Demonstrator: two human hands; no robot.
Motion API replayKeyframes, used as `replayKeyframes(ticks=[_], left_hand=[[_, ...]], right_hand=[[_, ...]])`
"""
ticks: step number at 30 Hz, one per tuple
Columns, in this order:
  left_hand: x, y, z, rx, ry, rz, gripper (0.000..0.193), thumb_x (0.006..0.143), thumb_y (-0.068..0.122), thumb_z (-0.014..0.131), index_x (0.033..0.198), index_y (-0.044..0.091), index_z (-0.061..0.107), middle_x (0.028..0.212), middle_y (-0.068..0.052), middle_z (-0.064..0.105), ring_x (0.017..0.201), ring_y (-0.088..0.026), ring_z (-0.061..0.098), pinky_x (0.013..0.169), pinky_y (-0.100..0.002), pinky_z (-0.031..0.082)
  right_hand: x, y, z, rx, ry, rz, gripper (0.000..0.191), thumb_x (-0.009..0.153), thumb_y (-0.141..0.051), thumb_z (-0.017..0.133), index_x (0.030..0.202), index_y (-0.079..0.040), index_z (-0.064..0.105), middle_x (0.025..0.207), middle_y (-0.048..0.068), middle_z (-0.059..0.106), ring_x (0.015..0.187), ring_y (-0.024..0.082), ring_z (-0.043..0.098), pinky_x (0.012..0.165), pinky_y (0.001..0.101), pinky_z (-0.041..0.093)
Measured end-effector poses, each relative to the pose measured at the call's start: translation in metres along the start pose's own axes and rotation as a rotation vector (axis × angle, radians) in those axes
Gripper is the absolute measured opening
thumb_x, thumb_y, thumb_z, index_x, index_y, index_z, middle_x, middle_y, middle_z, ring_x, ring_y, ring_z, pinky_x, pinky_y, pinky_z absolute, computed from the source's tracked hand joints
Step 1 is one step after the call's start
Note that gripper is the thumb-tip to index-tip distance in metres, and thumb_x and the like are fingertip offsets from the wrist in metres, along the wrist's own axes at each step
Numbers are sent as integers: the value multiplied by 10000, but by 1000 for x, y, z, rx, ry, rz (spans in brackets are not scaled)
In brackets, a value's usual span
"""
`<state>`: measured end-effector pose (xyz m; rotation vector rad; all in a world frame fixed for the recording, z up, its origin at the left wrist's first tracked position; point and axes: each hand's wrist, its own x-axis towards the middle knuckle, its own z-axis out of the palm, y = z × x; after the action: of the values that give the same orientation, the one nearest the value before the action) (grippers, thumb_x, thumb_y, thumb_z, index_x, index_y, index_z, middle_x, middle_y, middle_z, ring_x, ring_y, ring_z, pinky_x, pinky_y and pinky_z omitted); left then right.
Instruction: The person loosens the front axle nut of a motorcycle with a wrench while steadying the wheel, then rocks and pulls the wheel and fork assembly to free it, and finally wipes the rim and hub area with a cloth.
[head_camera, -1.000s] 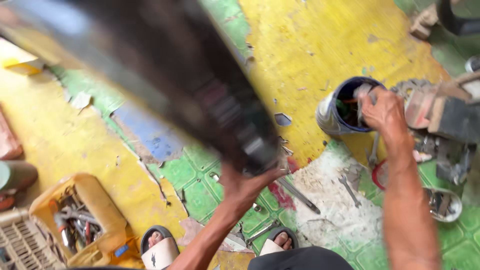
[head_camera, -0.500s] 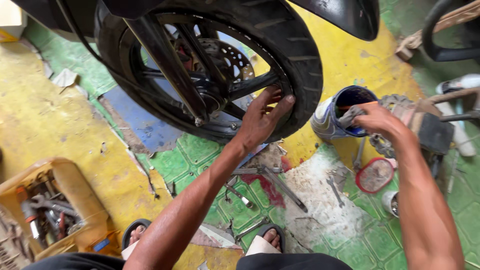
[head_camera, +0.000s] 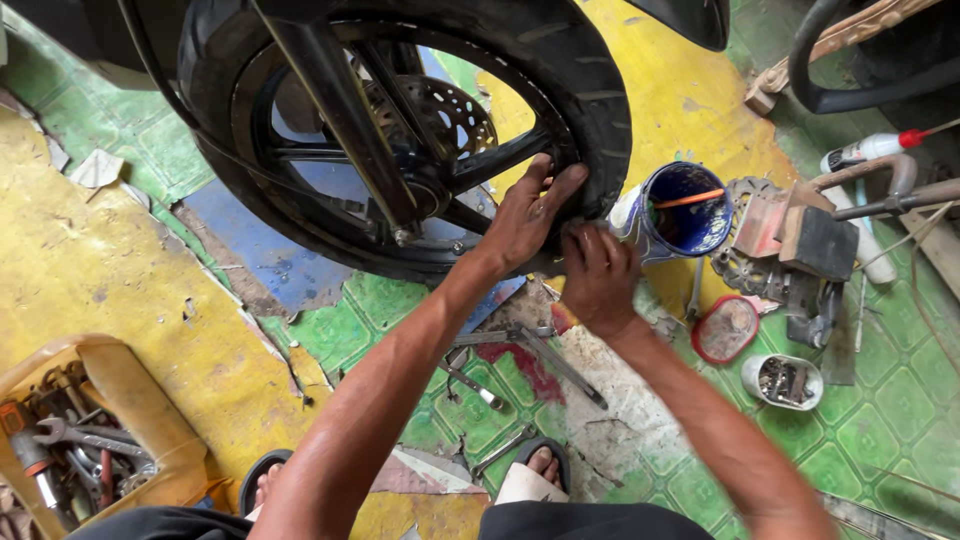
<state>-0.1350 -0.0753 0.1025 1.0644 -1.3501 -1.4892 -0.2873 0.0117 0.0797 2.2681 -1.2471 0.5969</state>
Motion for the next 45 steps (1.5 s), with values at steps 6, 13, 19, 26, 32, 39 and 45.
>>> replayKeyframes(ticks=[6, 13, 19, 26, 32, 39, 45], left_hand=[[0, -9, 9, 82, 24, -72, 840, 898, 735, 481, 1328, 17, 544, 1114, -206, 720, 1001, -306, 679, 924, -403, 498], [-1, -9, -2, 108, -63, -61, 866, 912, 734, 492, 1356, -8, 539, 1152, -220, 730, 1059, -296, 695, 954, -384, 501], [-1, -16, -2, 114, -86, -49, 750, 960, 656, 440, 1315, 6, 563, 1174, -190, 726, 1084, -296, 677, 975, -380, 481], [3, -36, 6, 88, -70, 68, 692, 1019, 589, 319, 1284, -7, 550, 1175, -253, 608, 1078, -377, 587, 983, -392, 440], [3, -32, 6, 161, -34, -89, 714, 1039, 614, 385, 1100, -57, 621, 939, -280, 649, 915, -430, 614, 926, -445, 483], [0, -38, 14, 79, 64, -50, 726, 986, 620, 431, 1135, -63, 626, 1009, -242, 667, 947, -368, 619, 909, -431, 467], [12, -34, 5, -156, -68, 21, 752, 1065, 661, 361, 1185, -51, 572, 1038, -101, 585, 959, -219, 501, 909, -362, 447]], right_hand=[[-40, -64, 50, 614, -382, 324, 427, 878, -132, 628, 1272, 30, 601, 1169, 219, 621, 1043, 431, 609, 850, 570, 494], [-15, -22, 21, 976, -314, 871, 225, 908, -32, 558, 1109, -9, 656, 993, 165, 705, 881, 342, 696, 741, 482, 583], [41, 42, -81, 1905, 85, 1364, 234, 911, -135, 536, 1106, -50, 631, 1004, 109, 722, 737, 205, 719, 646, 447, 637], [92, 27, -33, 418, 283, 327, 415, 787, 59, 707, 1189, 7, 617, 1217, 183, 530, 1064, 354, 561, 928, 477, 496], [71, 20, -25, 267, 196, 227, 396, 691, 96, 722, 1072, 21, 642, 1122, 178, 548, 1043, 355, 538, 872, 479, 472], [136, 53, -24, 285, 278, 67, 420, 744, 7, 821, 1137, -16, 674, 1080, 154, 623, 997, 371, 594, 868, 477, 458], [77, 16, -17, 192, 375, 209, 191, 905, 1, 806, 978, -23, 631, 931, 125, 600, 889, 344, 565, 863, 500, 413]])
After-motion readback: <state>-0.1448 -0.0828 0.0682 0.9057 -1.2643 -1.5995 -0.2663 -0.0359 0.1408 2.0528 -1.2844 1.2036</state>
